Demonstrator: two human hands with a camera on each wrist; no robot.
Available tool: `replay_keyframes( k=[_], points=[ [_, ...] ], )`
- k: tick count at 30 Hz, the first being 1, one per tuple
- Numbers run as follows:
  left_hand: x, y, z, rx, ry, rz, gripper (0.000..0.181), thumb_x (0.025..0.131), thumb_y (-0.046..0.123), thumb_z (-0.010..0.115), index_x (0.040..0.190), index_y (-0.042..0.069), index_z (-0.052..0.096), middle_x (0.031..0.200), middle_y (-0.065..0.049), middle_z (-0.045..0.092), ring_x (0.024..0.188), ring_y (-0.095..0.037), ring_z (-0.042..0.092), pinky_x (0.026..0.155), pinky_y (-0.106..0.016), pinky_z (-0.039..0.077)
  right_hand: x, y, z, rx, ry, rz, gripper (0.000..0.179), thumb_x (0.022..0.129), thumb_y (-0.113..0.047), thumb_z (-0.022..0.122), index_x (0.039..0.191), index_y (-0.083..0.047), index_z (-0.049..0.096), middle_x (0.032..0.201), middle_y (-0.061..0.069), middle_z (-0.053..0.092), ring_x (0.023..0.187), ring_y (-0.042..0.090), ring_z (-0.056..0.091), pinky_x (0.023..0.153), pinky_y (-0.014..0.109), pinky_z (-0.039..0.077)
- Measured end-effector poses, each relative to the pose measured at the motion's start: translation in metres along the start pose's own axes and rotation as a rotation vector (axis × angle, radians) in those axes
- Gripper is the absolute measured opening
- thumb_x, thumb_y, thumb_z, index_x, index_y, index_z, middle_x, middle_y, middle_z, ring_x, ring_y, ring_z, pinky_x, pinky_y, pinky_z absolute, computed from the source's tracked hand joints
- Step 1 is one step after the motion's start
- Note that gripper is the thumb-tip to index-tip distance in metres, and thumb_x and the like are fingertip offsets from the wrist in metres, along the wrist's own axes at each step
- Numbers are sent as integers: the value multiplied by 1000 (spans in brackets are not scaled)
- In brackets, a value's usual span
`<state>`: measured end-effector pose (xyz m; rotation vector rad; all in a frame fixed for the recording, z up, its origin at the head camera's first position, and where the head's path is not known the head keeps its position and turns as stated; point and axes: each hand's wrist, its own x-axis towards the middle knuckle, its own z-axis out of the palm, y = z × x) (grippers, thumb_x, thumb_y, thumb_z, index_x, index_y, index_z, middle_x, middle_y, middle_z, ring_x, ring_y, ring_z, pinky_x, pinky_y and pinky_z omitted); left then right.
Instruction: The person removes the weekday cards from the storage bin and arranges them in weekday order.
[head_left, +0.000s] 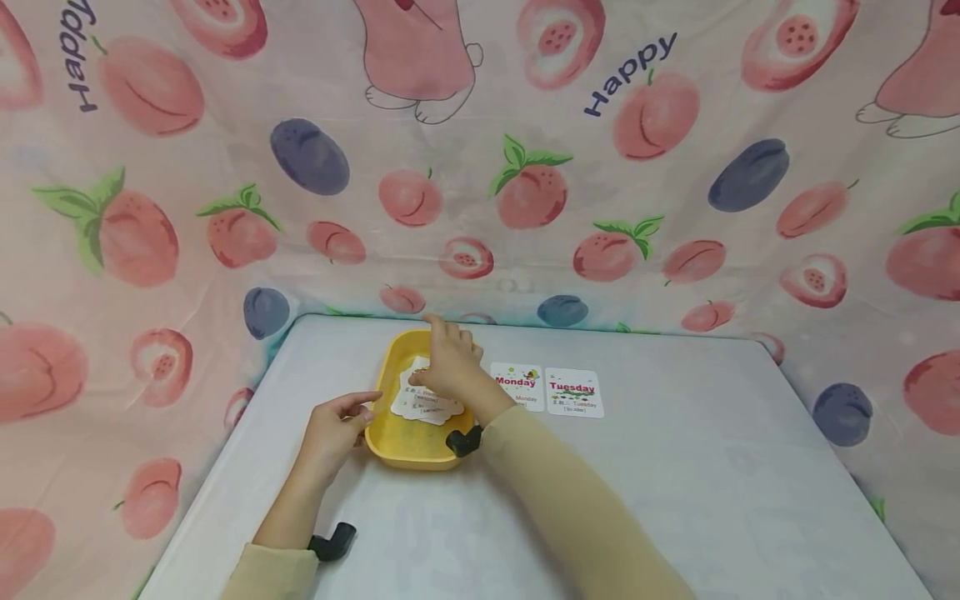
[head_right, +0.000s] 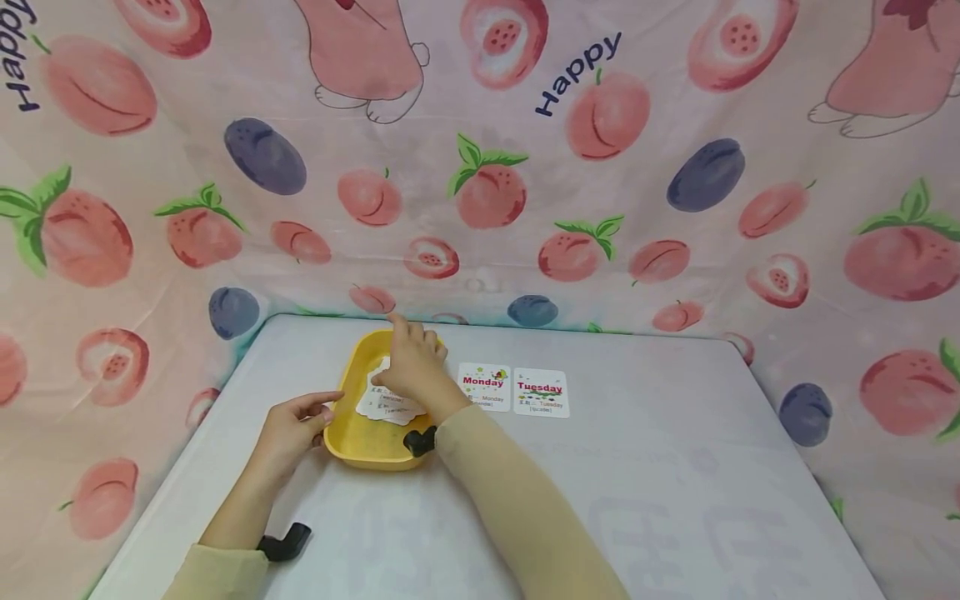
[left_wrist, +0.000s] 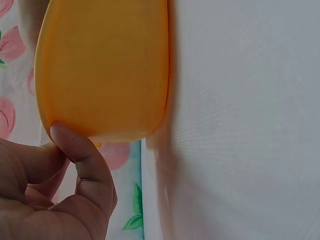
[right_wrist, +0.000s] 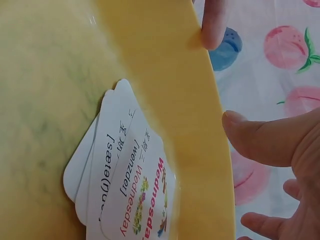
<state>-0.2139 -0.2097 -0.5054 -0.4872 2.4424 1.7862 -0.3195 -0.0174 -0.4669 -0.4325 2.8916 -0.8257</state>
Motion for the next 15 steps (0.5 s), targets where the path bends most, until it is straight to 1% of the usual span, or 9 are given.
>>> replay_keyframes(
  k=[5, 10, 15],
  points=[
    [-1, 1, 0, -2, -1, 1, 35, 104, 1, 64, 137, 8, 74, 104, -11, 61, 79, -20, 60, 66, -26, 59, 2, -1, 3, -6, -13, 8, 110, 85, -38, 93, 169, -29, 23, 160, 12, 46, 143, 39, 42, 118, 62, 35],
    [-1, 1, 0, -6, 1, 5, 34, 104, 0, 64, 137, 8, 74, 104, -11, 61, 78, -19, 60, 65, -25, 58, 5, -2, 5, -20, -37, 1, 110, 84, -37, 94, 168, -28, 23, 158, 10, 46, 142, 36, 41, 118, 61, 34],
    [1, 1, 1, -7, 9, 2, 35, 105, 1, 64, 137, 9, 74, 105, -11, 61, 79, -19, 60, 65, -24, 58, 8, -3, 7, -107, -82, -5, 109, 84, -38, 94, 167, -28, 24, 156, 11, 47, 146, 37, 40, 120, 60, 34]
  ],
)
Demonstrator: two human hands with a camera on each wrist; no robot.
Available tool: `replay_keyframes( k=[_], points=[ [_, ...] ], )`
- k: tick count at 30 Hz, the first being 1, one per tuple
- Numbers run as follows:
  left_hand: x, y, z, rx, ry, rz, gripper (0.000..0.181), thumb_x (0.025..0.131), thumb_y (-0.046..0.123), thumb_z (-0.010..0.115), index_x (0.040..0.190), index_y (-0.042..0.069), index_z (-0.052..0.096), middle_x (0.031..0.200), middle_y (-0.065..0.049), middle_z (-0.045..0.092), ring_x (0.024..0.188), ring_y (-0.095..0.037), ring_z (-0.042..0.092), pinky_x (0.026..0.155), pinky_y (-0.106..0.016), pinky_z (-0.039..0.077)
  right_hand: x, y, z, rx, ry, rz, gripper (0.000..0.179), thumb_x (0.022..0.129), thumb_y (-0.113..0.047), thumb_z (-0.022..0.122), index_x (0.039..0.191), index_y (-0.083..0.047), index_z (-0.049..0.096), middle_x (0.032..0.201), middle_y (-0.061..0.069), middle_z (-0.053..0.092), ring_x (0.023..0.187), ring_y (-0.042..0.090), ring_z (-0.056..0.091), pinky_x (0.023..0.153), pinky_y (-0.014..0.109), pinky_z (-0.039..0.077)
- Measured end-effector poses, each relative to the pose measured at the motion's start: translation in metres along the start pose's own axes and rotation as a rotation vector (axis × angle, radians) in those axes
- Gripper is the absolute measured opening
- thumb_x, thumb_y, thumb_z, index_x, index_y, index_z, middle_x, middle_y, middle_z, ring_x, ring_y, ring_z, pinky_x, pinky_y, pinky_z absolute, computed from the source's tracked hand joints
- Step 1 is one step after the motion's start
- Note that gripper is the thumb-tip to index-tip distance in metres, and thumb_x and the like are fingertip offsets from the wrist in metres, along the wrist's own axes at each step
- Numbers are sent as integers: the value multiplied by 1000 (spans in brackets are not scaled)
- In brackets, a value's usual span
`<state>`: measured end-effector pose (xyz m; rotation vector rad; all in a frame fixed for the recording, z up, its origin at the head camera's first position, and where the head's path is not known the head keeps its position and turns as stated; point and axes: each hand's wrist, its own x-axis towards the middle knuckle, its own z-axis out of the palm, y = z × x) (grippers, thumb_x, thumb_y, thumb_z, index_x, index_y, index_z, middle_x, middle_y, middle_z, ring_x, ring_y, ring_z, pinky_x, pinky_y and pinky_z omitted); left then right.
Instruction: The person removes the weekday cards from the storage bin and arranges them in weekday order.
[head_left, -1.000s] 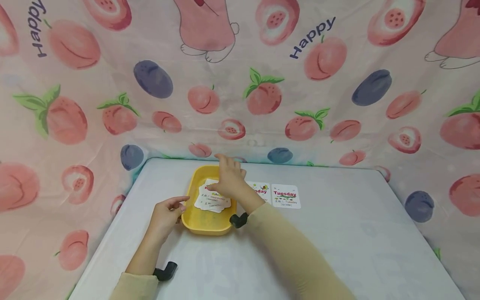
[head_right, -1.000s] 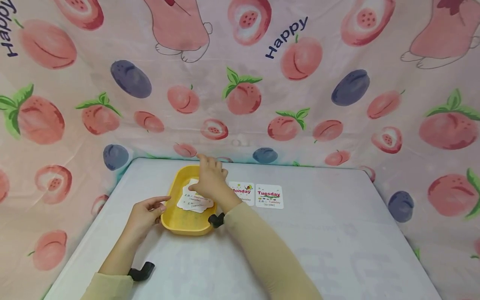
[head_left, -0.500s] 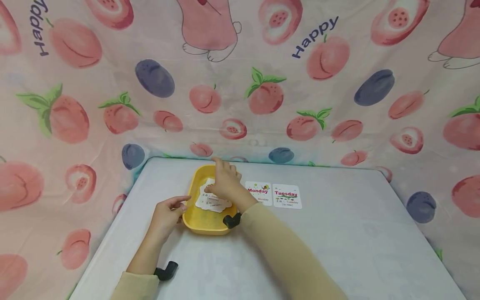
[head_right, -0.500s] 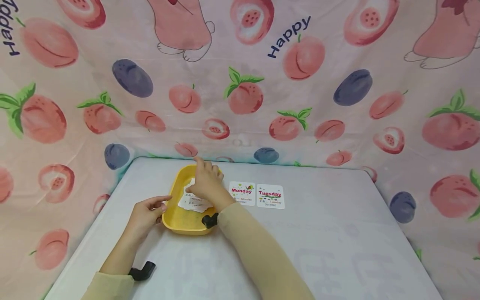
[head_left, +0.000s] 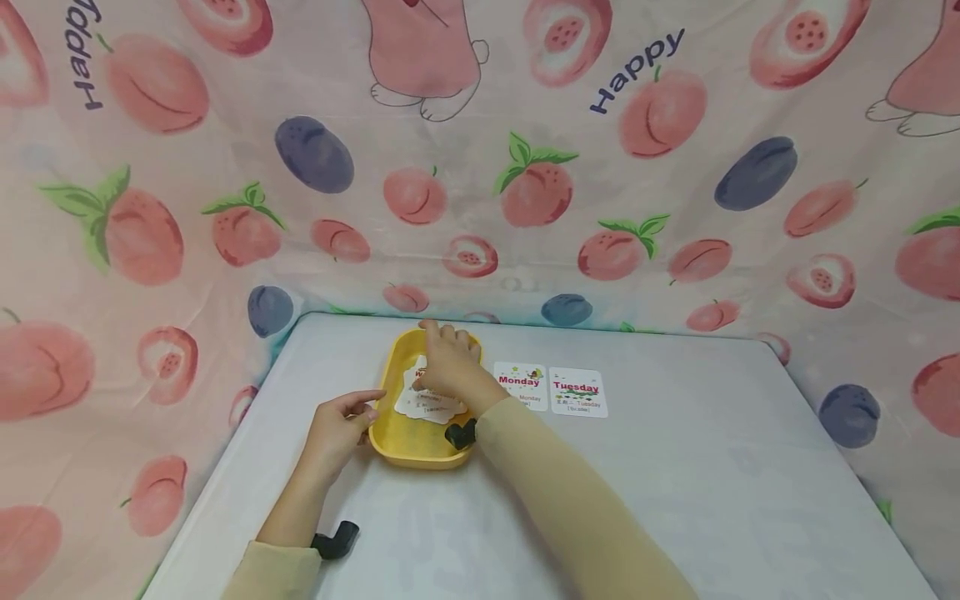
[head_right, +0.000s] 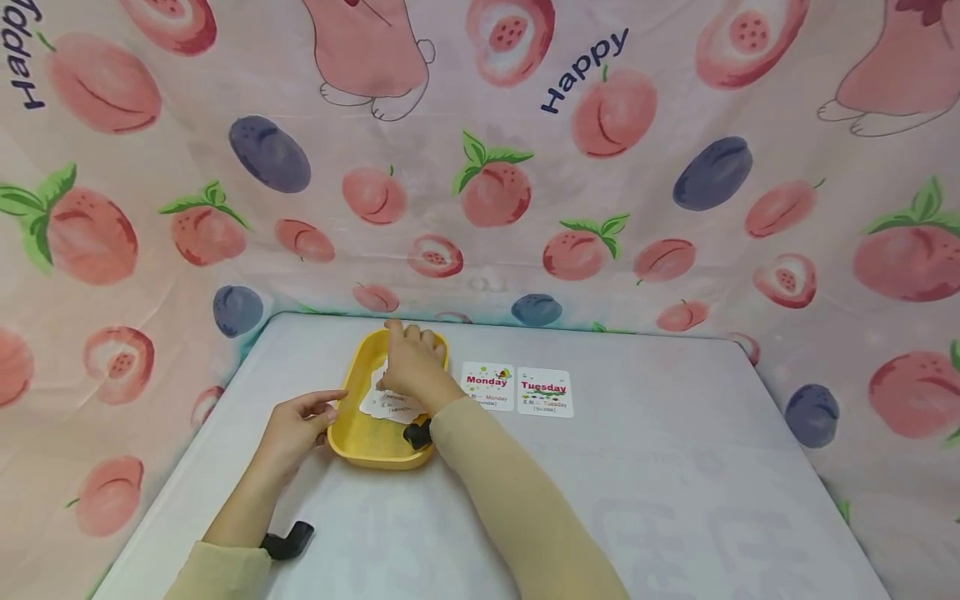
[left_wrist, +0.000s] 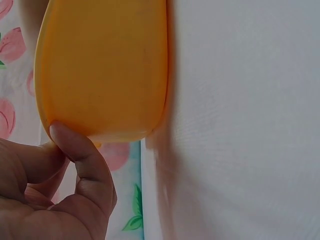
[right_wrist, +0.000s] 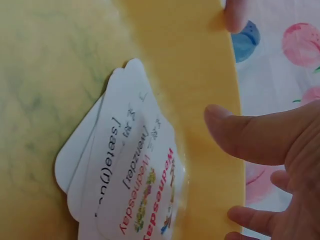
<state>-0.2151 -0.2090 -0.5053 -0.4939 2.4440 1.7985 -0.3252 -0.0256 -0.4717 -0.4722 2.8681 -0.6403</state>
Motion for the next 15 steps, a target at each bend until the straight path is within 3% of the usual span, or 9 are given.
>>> replay_keyframes(
  k=[6, 15],
  points=[
    [1, -3, 0, 5, -3, 10, 35, 105, 0, 64, 136, 10, 75, 106, -11, 62, 79, -19, 60, 66, -26, 59, 1, 2, 7, -57, -69, 8, 109, 84, -36, 94, 167, -27, 25, 163, 16, 42, 153, 39, 34, 127, 64, 27],
    [1, -2, -1, 14, -3, 2, 35, 104, 1, 64, 136, 11, 75, 106, -12, 62, 79, -20, 60, 66, -26, 59, 3, 7, 13, -49, -128, 39, 106, 85, -10, 85, 169, -27, 23, 161, 18, 39, 151, 39, 34, 132, 63, 24]
  ],
)
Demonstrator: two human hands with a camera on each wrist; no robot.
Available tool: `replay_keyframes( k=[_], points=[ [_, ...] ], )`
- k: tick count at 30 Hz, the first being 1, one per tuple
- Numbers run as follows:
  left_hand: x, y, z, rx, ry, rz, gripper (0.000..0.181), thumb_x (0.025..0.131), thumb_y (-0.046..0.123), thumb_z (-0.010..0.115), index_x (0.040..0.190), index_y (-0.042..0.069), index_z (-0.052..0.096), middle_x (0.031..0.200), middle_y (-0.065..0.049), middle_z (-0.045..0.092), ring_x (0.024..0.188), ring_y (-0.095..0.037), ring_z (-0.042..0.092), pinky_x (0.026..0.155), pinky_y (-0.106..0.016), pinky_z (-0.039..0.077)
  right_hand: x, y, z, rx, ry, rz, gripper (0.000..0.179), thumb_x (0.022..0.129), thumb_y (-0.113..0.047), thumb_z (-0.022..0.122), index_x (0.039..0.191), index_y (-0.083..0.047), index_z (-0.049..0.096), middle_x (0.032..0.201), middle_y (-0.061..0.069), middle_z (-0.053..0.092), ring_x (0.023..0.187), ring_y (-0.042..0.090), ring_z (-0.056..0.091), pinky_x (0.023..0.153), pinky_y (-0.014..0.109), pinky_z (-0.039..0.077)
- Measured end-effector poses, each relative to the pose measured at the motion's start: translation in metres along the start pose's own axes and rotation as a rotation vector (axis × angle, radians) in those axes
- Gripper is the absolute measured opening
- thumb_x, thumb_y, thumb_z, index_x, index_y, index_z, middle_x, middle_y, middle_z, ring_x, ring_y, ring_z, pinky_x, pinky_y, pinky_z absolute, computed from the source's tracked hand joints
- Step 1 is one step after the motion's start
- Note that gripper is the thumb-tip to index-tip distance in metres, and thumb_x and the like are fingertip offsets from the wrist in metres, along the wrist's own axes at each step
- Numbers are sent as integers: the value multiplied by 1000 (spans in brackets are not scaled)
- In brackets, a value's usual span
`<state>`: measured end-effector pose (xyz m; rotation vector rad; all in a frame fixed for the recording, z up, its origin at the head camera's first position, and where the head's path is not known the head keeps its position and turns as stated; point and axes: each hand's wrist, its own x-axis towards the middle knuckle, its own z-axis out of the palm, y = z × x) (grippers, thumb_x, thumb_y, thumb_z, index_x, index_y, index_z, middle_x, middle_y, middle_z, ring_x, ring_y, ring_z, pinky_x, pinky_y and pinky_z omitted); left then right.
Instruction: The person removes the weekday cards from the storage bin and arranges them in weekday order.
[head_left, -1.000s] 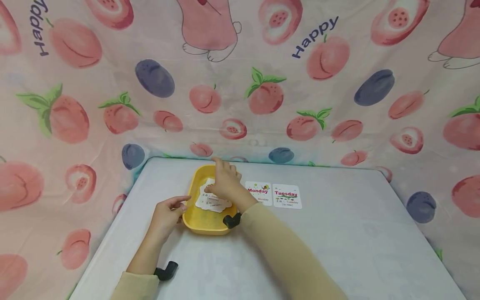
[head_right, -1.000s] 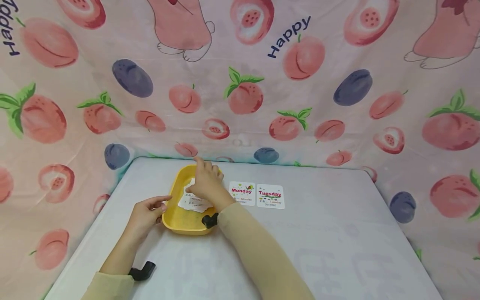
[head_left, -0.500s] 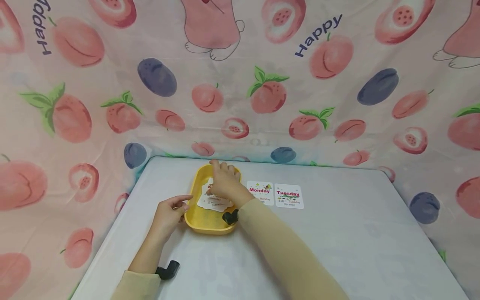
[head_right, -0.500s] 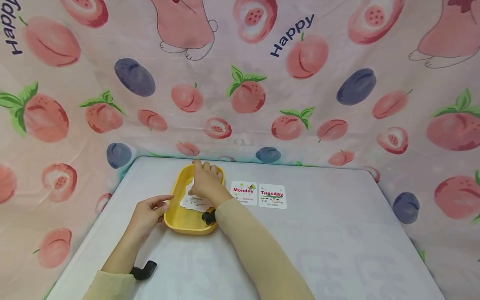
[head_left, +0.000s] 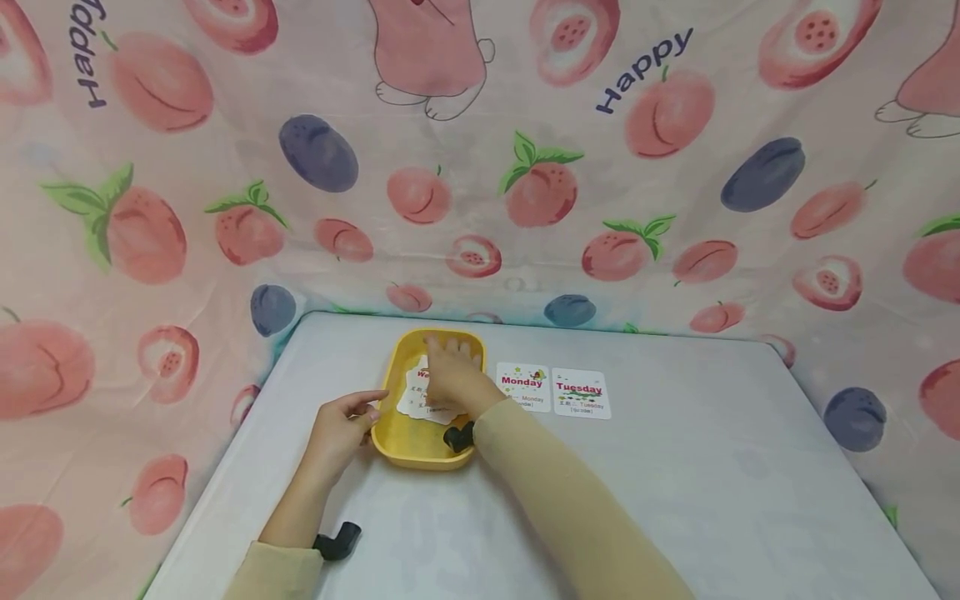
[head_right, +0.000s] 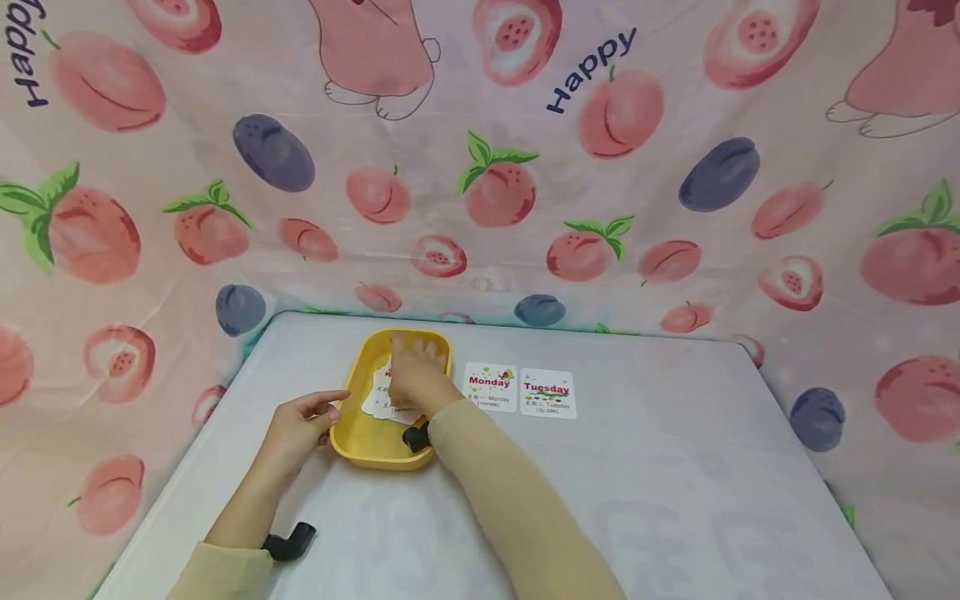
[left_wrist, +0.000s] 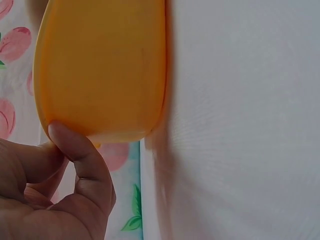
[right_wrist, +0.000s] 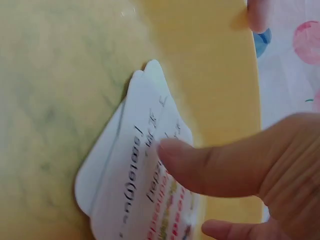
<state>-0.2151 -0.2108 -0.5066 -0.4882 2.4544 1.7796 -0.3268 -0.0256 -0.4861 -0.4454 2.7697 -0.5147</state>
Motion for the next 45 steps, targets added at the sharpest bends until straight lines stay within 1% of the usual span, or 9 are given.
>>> replay_keyframes(
  k=[4, 8, 12, 21, 28, 31, 35, 40, 45],
  points=[
    [0, 0, 0, -5, -1, 2, 35, 105, 0, 64, 136, 11, 75, 107, -12, 62, 80, -20, 61, 66, -26, 60, 3, 2, 3, -4, 15, 18, 105, 83, -8, 84, 168, -26, 25, 161, 18, 40, 148, 37, 36, 131, 60, 27],
    [1, 0, 0, -12, 1, 6, 35, 104, 0, 64, 136, 10, 75, 107, -12, 61, 79, -19, 61, 66, -26, 59, 6, 2, 7, -20, 29, 27, 107, 82, -14, 90, 167, -26, 27, 160, 19, 41, 147, 38, 38, 129, 60, 30],
    [1, 0, 0, -8, 5, 6, 35, 104, 0, 65, 136, 11, 75, 106, -12, 61, 79, -19, 61, 65, -24, 59, 8, 0, 10, -22, 53, 25, 106, 81, -18, 93, 166, -26, 30, 159, 19, 42, 146, 38, 38, 128, 63, 30],
    [1, 0, -1, 8, 7, 9, 34, 104, 1, 65, 135, 11, 76, 105, -11, 62, 78, -20, 61, 64, -25, 59, 9, -4, 13, -42, 111, 9, 101, 81, -12, 91, 164, -27, 35, 153, 17, 42, 133, 36, 44, 121, 63, 38],
    [0, 0, 0, -25, 3, 37, 34, 103, -2, 65, 134, 7, 75, 101, -11, 63, 74, -17, 60, 61, -26, 58, 11, -4, 14, -64, 158, -8, 82, 93, -10, 79, 162, -26, 38, 149, 17, 43, 124, 33, 49, 110, 58, 52],
    [-1, 0, 0, -33, 2, 40, 34, 103, -2, 65, 134, 6, 75, 100, -10, 63, 73, -16, 60, 60, -26, 57, 12, -4, 16, -78, 175, -15, 78, 94, -10, 78, 160, -24, 40, 146, 17, 44, 120, 31, 49, 105, 53, 56],
    [-1, 0, 0, -32, 0, 36, 34, 103, -2, 66, 134, 6, 75, 101, -10, 63, 74, -17, 60, 61, -26, 58, 12, -4, 16, -97, 185, -16, 67, 94, -11, 78, 152, -18, 47, 140, 16, 45, 117, 30, 47, 103, 46, 56],
    [-1, 0, 0, -29, 4, 27, 34, 103, -1, 66, 135, 8, 75, 102, -11, 62, 75, -17, 60, 62, -25, 58, 10, -6, 13, -119, 194, -16, 51, 95, -12, 77, 142, -11, 56, 136, 16, 47, 116, 30, 47, 103, 42, 54],
    [-2, 0, 0, -28, 5, 25, 34, 103, -1, 66, 135, 7, 75, 102, -11, 62, 76, -17, 60, 62, -25, 58, 8, -7, 12, -140, 208, -19, 47, 95, -13, 78, 138, -8, 60, 136, 17, 49, 114, 30, 47, 100, 40, 55]
  ],
)
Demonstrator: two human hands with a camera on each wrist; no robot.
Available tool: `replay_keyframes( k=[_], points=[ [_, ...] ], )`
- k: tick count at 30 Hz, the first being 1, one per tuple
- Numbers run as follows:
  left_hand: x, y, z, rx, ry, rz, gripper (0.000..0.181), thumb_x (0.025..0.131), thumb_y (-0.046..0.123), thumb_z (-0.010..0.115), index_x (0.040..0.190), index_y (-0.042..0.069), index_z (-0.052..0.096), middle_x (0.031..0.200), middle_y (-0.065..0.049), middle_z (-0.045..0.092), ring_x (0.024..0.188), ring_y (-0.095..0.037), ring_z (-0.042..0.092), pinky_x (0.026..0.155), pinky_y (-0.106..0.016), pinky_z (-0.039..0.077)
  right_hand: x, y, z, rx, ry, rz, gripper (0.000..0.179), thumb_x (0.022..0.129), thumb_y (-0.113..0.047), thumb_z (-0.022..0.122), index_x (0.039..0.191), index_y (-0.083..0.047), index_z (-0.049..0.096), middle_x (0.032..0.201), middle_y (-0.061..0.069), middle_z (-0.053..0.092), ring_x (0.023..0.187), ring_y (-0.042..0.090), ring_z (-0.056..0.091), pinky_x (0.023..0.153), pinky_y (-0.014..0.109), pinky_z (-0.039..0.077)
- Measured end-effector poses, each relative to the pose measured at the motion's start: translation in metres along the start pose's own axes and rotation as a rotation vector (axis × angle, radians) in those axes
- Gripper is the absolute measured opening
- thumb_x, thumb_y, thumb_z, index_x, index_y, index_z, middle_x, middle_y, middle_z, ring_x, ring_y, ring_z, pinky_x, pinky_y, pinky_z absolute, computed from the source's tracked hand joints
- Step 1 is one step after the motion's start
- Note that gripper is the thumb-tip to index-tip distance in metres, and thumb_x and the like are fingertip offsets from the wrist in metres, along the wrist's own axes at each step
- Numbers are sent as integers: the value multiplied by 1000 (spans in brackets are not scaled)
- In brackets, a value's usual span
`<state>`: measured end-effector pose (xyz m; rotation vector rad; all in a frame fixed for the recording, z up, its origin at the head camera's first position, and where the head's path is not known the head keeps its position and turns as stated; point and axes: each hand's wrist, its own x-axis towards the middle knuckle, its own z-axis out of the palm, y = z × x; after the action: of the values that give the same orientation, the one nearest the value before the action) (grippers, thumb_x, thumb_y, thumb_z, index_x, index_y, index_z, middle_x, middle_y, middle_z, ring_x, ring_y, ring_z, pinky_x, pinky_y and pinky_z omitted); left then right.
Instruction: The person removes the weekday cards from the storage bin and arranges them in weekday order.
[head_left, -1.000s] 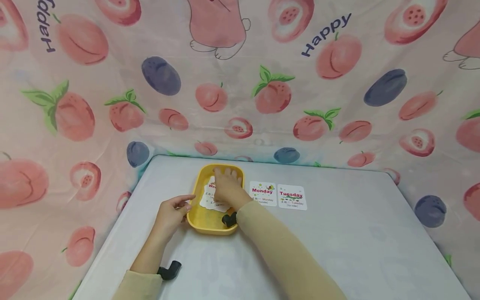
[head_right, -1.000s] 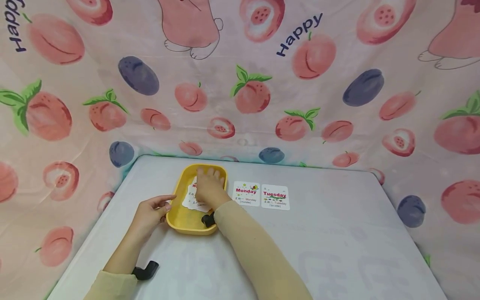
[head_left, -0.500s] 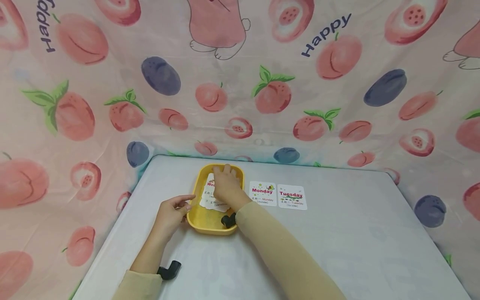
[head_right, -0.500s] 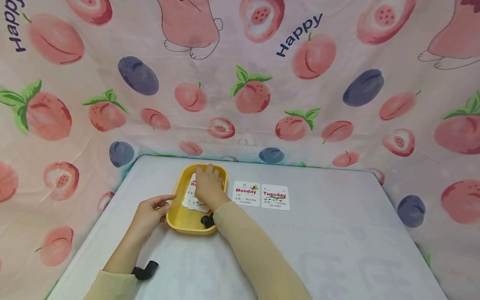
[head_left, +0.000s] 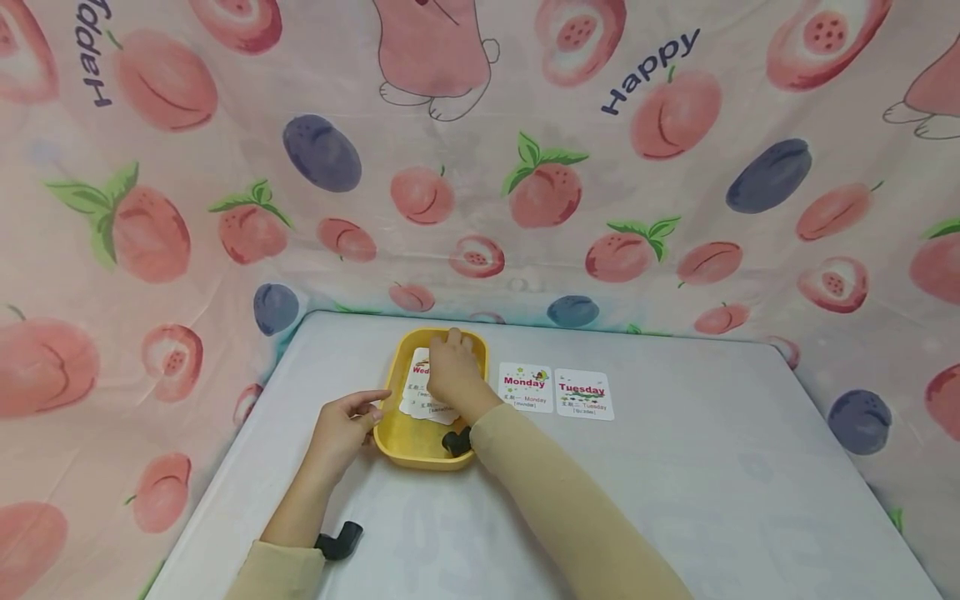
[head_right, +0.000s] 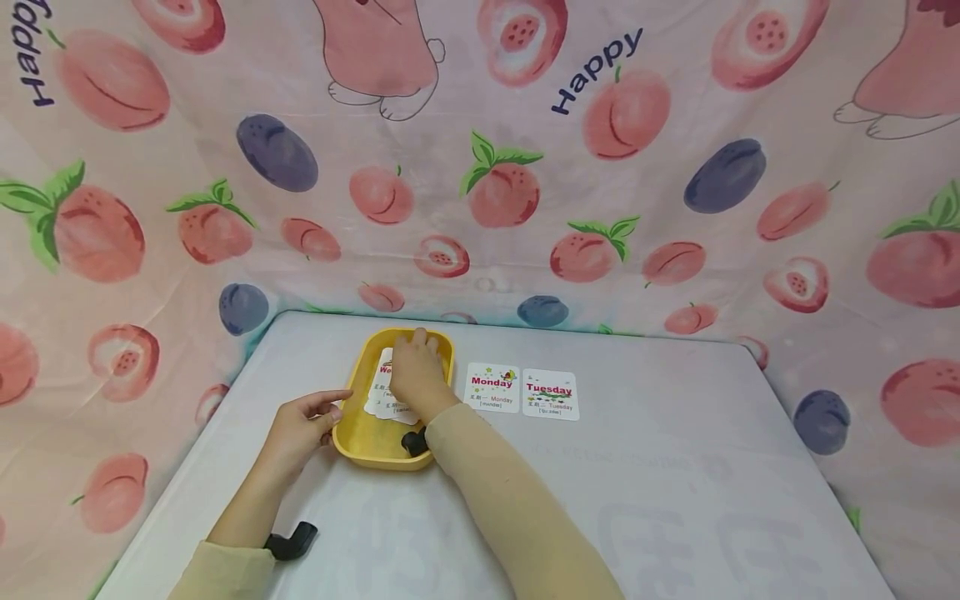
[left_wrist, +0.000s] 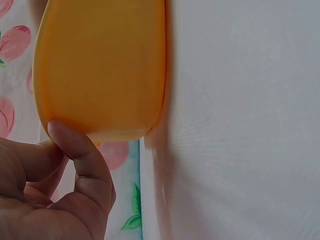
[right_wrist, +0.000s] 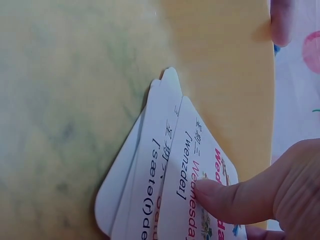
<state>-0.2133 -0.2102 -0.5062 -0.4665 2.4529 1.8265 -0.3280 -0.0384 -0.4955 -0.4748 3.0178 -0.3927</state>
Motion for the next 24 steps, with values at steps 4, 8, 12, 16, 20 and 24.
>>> replay_keyframes(
  k=[4, 8, 12, 16, 20, 24],
  points=[
    [0, 0, 0, -1, -2, 8, 34, 103, -1, 66, 135, 7, 75, 101, -10, 62, 76, -17, 60, 62, -24, 58, 2, 1, 1, 21, 15, 5, 43, 94, -12, 78, 134, -8, 62, 133, 17, 49, 112, 30, 48, 97, 39, 55],
    [0, 0, 0, -2, -2, 8, 34, 103, -1, 66, 135, 7, 75, 101, -10, 62, 75, -17, 60, 62, -25, 58, 3, 2, 0, 43, 34, 10, 40, 94, -12, 79, 131, -8, 63, 130, 16, 50, 109, 29, 49, 95, 37, 55],
    [-2, 2, 0, -6, -1, 0, 34, 103, -1, 66, 135, 7, 75, 101, -10, 63, 74, -17, 60, 62, -27, 58, 0, -1, -6, 55, 57, 4, 43, 92, -12, 82, 131, -7, 66, 126, 13, 53, 107, 27, 52, 96, 35, 56],
    [-3, 3, 0, -7, -2, -5, 34, 103, -1, 66, 135, 7, 75, 100, -10, 63, 74, -18, 59, 62, -28, 58, -3, -3, -14, 78, 78, -10, 42, 91, -9, 81, 130, -8, 69, 121, 10, 56, 103, 24, 56, 97, 34, 57],
    [-3, 3, 0, -5, 0, -5, 34, 103, -1, 66, 135, 6, 75, 99, -10, 63, 73, -18, 59, 62, -28, 58, -6, -5, -19, 105, 102, -28, 38, 92, -6, 78, 129, -9, 71, 120, 8, 60, 104, 23, 61, 100, 34, 58],
    [-3, 4, 0, 1, -2, -10, 34, 103, -1, 66, 135, 5, 74, 99, -10, 63, 73, -17, 59, 62, -28, 58, -5, -3, -20, 144, 119, -32, 37, 91, -3, 78, 127, -8, 73, 121, 8, 63, 108, 22, 65, 103, 33, 58]
  ],
)
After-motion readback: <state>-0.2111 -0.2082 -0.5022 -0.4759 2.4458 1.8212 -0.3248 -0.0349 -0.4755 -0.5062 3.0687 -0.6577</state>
